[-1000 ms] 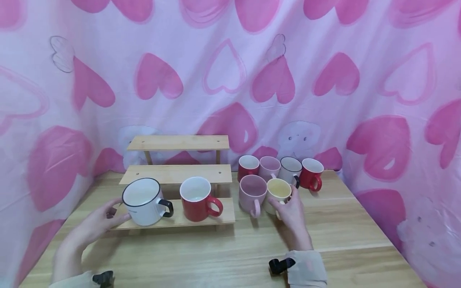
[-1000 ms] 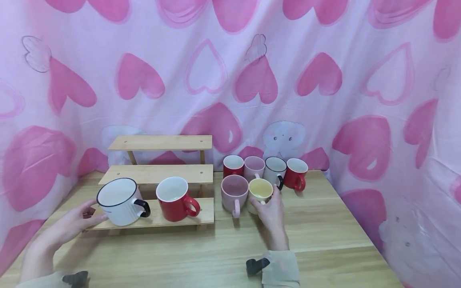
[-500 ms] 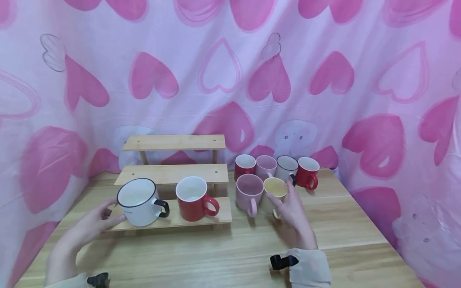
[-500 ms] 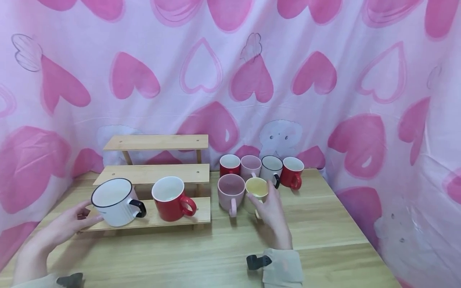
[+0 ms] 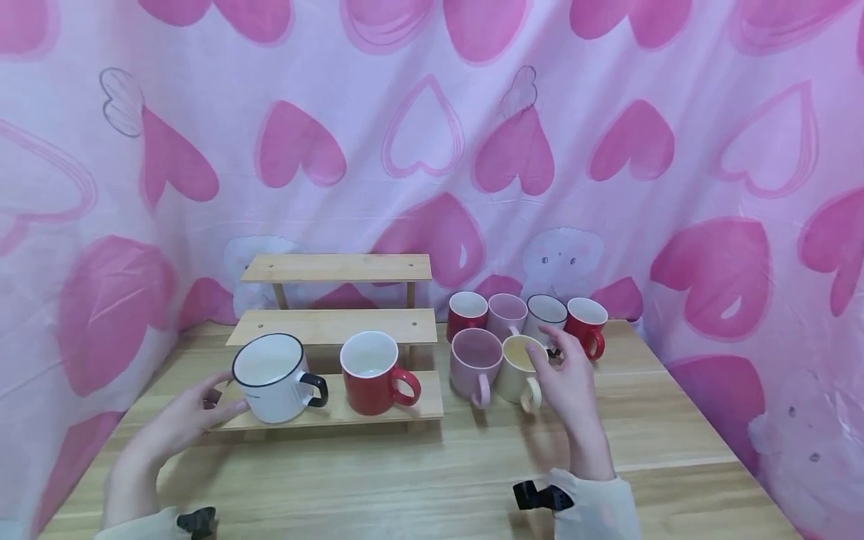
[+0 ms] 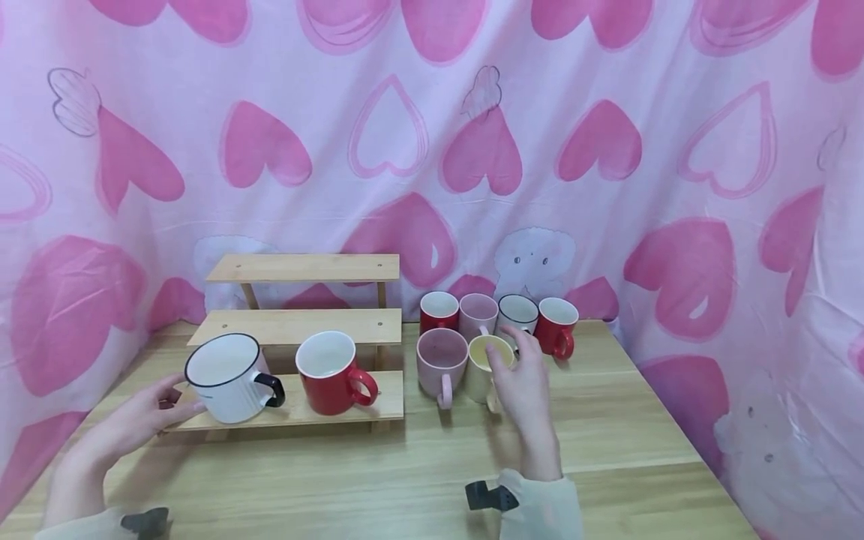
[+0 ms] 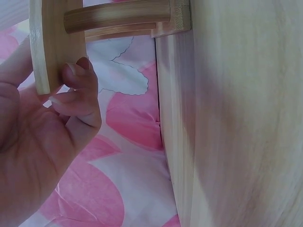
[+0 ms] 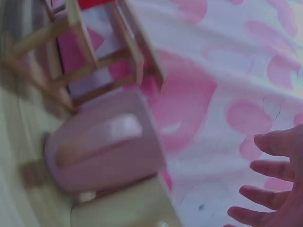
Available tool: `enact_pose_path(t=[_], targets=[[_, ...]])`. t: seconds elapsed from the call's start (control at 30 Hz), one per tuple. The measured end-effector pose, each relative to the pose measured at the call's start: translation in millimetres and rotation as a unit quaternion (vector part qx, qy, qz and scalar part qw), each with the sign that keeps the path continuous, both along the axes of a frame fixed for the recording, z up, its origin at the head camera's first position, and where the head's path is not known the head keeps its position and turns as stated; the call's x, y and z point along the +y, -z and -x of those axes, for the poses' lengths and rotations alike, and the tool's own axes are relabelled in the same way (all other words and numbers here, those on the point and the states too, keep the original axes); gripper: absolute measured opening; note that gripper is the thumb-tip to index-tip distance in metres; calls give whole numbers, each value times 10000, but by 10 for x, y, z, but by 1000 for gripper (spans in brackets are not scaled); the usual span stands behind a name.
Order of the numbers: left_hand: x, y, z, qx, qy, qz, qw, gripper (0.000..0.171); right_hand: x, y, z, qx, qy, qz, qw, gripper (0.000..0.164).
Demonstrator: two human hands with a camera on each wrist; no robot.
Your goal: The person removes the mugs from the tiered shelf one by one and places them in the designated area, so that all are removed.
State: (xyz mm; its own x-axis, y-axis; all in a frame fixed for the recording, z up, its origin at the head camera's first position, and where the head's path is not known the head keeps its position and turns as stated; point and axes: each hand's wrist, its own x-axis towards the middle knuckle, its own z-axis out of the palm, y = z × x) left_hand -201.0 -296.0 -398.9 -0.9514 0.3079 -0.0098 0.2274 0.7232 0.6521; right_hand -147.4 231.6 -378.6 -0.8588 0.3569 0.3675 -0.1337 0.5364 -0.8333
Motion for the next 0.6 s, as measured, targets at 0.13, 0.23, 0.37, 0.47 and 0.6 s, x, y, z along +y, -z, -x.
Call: enact_pose_path(t=[0.13,0.23,0.37,0.47,0.6], targets=[[-8,-8,-13,-35,-43,50,10000,68,-176,-115,-43,475,-310,360,9977,35],[-32,-5,-9,-41,-47,100,9999,68,-359,-169,-71,634,-694,591,9938,33],[-34,19,5,36,20,72,10000,68,-626,-160,-67,458,-1318,694,9878,32],[-34,16,5,33,4,67,10000,69,-855,-96,-31,334,-1786,842,9798,33],[-11,14,14,-2,-8,66,10000,69,-1116,28,11,277,-2211,1204,9674,39]])
